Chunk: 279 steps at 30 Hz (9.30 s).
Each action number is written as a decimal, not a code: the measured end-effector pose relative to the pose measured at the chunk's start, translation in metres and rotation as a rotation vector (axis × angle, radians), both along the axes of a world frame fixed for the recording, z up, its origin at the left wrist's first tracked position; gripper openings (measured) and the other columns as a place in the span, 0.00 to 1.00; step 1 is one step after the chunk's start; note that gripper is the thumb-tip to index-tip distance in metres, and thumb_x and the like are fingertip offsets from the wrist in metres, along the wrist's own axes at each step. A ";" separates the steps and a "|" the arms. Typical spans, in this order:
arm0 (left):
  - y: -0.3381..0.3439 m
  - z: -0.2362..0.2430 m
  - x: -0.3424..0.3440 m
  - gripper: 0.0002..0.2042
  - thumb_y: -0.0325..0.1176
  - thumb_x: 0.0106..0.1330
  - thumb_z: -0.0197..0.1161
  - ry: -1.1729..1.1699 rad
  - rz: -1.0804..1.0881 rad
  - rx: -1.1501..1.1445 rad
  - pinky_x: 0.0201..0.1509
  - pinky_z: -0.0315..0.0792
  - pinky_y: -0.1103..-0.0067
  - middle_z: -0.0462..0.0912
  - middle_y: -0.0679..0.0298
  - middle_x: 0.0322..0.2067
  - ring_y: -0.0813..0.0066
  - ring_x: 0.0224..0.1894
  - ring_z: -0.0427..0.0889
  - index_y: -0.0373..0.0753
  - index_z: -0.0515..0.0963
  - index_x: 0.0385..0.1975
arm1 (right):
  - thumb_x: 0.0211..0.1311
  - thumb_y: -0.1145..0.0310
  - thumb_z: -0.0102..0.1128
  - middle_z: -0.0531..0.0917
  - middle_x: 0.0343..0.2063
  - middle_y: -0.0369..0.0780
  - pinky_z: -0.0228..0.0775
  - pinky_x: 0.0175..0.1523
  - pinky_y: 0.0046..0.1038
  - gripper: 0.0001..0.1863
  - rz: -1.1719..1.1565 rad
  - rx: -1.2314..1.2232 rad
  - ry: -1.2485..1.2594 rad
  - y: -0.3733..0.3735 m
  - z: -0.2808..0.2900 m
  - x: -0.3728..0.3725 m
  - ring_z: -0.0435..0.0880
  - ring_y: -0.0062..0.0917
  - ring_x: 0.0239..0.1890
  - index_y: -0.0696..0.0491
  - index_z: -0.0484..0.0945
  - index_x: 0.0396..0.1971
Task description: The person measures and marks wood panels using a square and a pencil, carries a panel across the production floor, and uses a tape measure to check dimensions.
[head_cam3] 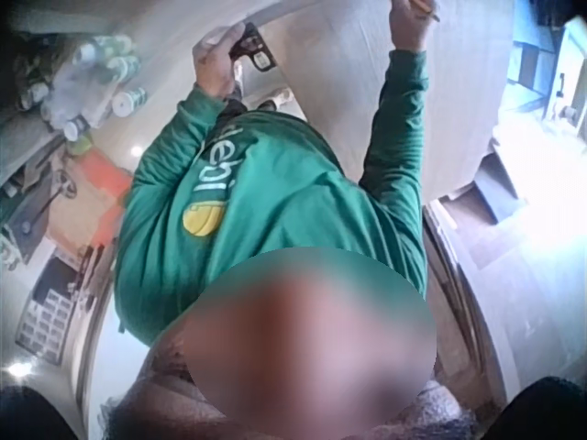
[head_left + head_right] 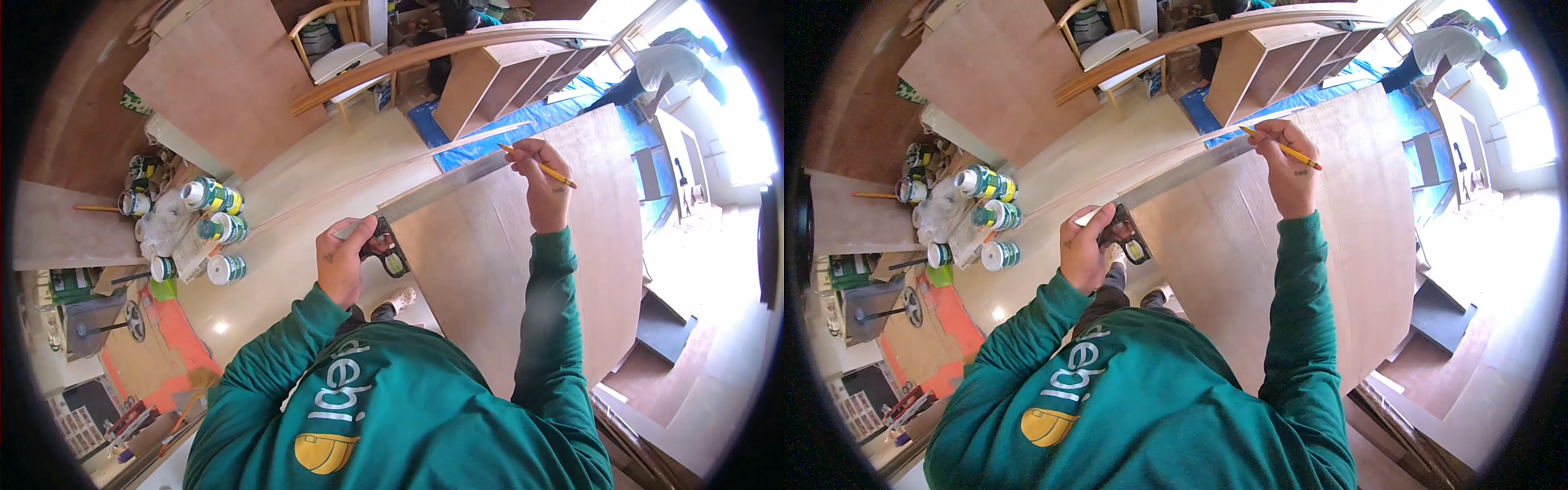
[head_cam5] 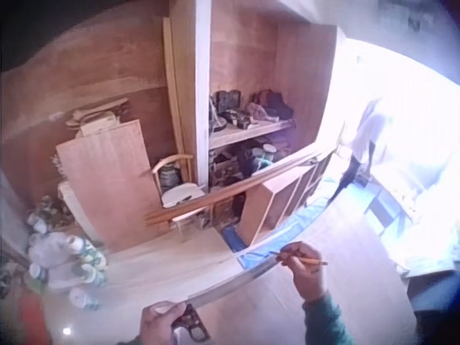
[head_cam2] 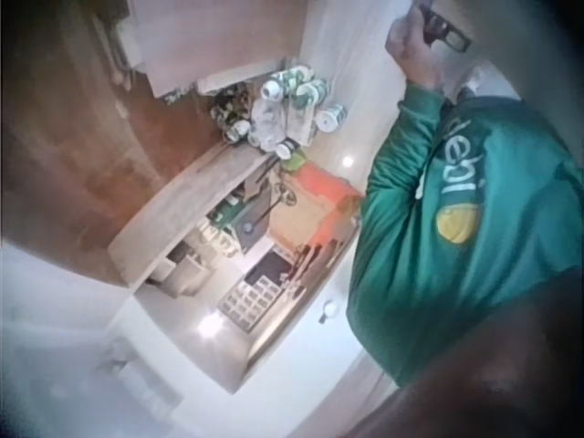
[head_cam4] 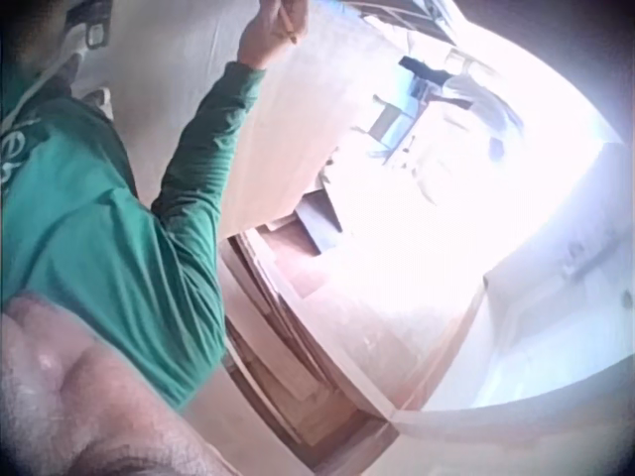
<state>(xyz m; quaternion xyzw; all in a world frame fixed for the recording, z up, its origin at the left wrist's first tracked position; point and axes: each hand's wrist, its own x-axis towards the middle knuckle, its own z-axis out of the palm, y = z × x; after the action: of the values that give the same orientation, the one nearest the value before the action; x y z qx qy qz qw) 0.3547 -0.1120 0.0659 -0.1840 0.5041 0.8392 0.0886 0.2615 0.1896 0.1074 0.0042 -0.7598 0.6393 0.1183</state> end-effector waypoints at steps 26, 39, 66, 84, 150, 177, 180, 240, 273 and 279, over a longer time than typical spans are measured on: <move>-0.001 0.000 -0.001 0.11 0.35 0.69 0.67 0.052 -0.015 -0.030 0.39 0.79 0.78 0.86 0.59 0.28 0.76 0.29 0.84 0.30 0.83 0.35 | 0.56 0.69 0.69 0.85 0.22 0.42 0.75 0.32 0.30 0.08 0.605 0.427 0.017 -0.117 0.025 -0.007 0.84 0.31 0.25 0.59 0.85 0.26; 0.000 -0.003 0.000 0.09 0.33 0.69 0.66 0.057 0.007 -0.012 0.38 0.79 0.79 0.86 0.60 0.27 0.76 0.27 0.84 0.31 0.83 0.34 | 0.57 0.68 0.68 0.86 0.23 0.42 0.76 0.34 0.29 0.08 0.648 0.401 0.026 -0.121 0.020 -0.007 0.85 0.30 0.25 0.58 0.86 0.27; -0.002 -0.006 -0.001 0.10 0.29 0.68 0.68 0.031 0.016 -0.002 0.40 0.82 0.72 0.87 0.55 0.33 0.67 0.30 0.86 0.28 0.81 0.42 | 0.61 0.69 0.67 0.84 0.22 0.38 0.74 0.32 0.25 0.08 0.594 0.380 -0.076 -0.067 0.013 -0.029 0.81 0.20 0.25 0.59 0.84 0.29; -0.004 -0.010 0.000 0.09 0.30 0.68 0.68 0.048 0.004 -0.016 0.40 0.81 0.74 0.87 0.55 0.32 0.68 0.30 0.87 0.29 0.82 0.39 | 0.61 0.70 0.67 0.85 0.24 0.39 0.77 0.34 0.25 0.07 0.617 0.356 -0.086 -0.063 0.009 -0.031 0.83 0.20 0.28 0.59 0.84 0.31; -0.001 -0.009 0.001 0.09 0.31 0.69 0.67 0.047 0.023 -0.037 0.38 0.81 0.74 0.87 0.57 0.31 0.68 0.30 0.87 0.32 0.81 0.39 | 0.61 0.70 0.68 0.84 0.24 0.38 0.74 0.36 0.28 0.06 0.396 0.579 -0.063 0.041 0.013 -0.068 0.82 0.23 0.28 0.57 0.84 0.30; -0.002 -0.011 0.001 0.09 0.28 0.68 0.68 0.040 0.036 0.006 0.41 0.83 0.71 0.87 0.52 0.33 0.64 0.31 0.88 0.28 0.80 0.40 | 0.58 0.69 0.66 0.84 0.22 0.43 0.76 0.34 0.31 0.07 0.756 0.392 0.064 -0.098 0.022 -0.021 0.83 0.30 0.26 0.58 0.84 0.27; 0.000 -0.009 0.001 0.09 0.28 0.68 0.67 0.063 0.042 0.016 0.41 0.83 0.71 0.87 0.53 0.33 0.64 0.31 0.88 0.28 0.80 0.41 | 0.55 0.69 0.67 0.84 0.23 0.43 0.76 0.34 0.30 0.06 0.769 0.453 0.074 -0.118 0.021 -0.016 0.84 0.31 0.26 0.56 0.84 0.28; -0.065 -0.009 -0.061 0.21 0.49 0.70 0.61 -0.018 -0.456 0.486 0.76 0.56 0.51 0.67 0.53 0.69 0.54 0.72 0.63 0.47 0.75 0.57 | 0.74 0.63 0.59 0.78 0.29 0.31 0.64 0.43 0.18 0.14 -0.862 -0.043 -0.110 -0.010 -0.007 0.217 0.72 0.13 0.36 0.60 0.79 0.33; -0.332 -0.171 -0.200 0.13 0.38 0.70 0.66 0.174 -0.613 -0.482 0.40 0.80 0.78 0.88 0.61 0.32 0.74 0.32 0.86 0.32 0.84 0.39 | 0.63 0.49 0.63 0.86 0.33 0.52 0.76 0.45 0.44 0.22 -0.473 0.470 -0.966 -0.295 -0.276 0.258 0.85 0.47 0.38 0.55 0.87 0.35; -0.451 -0.279 -0.199 0.21 0.50 0.60 0.72 0.330 -1.049 -1.343 0.42 0.81 0.69 0.88 0.53 0.29 0.62 0.35 0.88 0.35 0.88 0.34 | 0.61 0.47 0.65 0.86 0.47 0.51 0.78 0.57 0.39 0.26 -0.609 0.275 -1.582 -0.314 -0.342 0.387 0.86 0.42 0.50 0.58 0.86 0.44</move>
<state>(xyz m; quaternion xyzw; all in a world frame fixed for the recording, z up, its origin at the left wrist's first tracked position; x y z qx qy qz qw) 0.1557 -0.5626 -0.2131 0.1829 0.9189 0.2310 0.2625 0.6487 -0.1240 -0.2341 -0.6326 -0.6577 0.2967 -0.2815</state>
